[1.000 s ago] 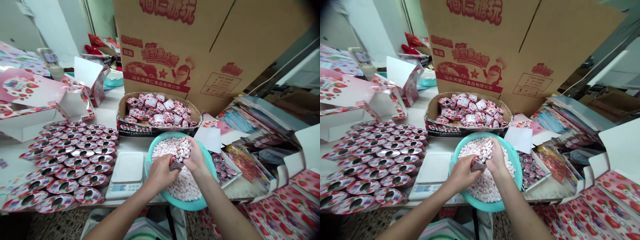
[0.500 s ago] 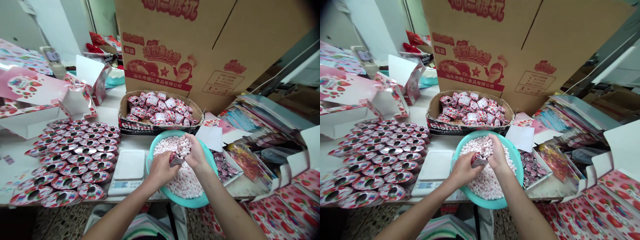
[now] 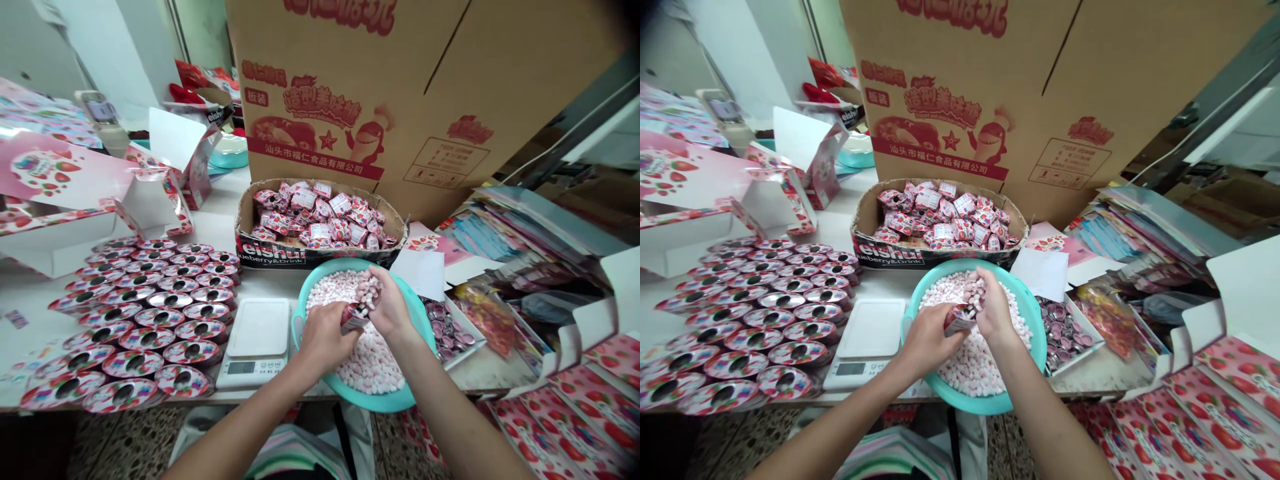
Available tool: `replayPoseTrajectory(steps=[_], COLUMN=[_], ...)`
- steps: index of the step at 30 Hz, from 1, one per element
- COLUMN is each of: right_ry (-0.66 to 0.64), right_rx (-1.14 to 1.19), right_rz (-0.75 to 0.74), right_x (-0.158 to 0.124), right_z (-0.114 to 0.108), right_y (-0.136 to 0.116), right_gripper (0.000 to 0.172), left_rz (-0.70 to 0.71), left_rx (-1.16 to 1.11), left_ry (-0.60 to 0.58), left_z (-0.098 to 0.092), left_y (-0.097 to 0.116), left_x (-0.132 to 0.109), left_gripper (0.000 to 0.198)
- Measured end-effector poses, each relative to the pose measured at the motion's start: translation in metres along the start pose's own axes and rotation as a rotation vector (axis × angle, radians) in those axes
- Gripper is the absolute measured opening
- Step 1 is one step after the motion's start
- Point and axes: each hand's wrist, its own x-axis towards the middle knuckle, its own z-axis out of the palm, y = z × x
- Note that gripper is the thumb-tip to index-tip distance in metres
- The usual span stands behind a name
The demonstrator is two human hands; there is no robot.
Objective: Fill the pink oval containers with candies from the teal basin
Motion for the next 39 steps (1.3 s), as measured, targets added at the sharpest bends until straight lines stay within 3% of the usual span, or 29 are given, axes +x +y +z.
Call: replayPoseTrajectory(steps=[8, 22, 39], right_ry=[-0.022, -0.106, -0.187], right_rx=[-0.019, -0.066, -0.219], right_rz=[0.016, -0.019, -0.149], right_x=[-0.004, -0.012, -0.022], right_z=[-0.001, 0.004, 0.004], right_y=[-0.002, -0.008, -0.002], right_gripper=[0.024, 0.026, 0.049], left_rz=[-0.006, -0.06, -0.09], left_rx=[0.012, -0.163, -0.317], left_ry=[0.044, 0.017, 0.01], left_z=[0.001, 0.003, 0.005], left_y=[0.001, -0.004, -0.009], left_x=[0.001, 0.002, 0.002], left_gripper=[0.015, 0.016, 0.024])
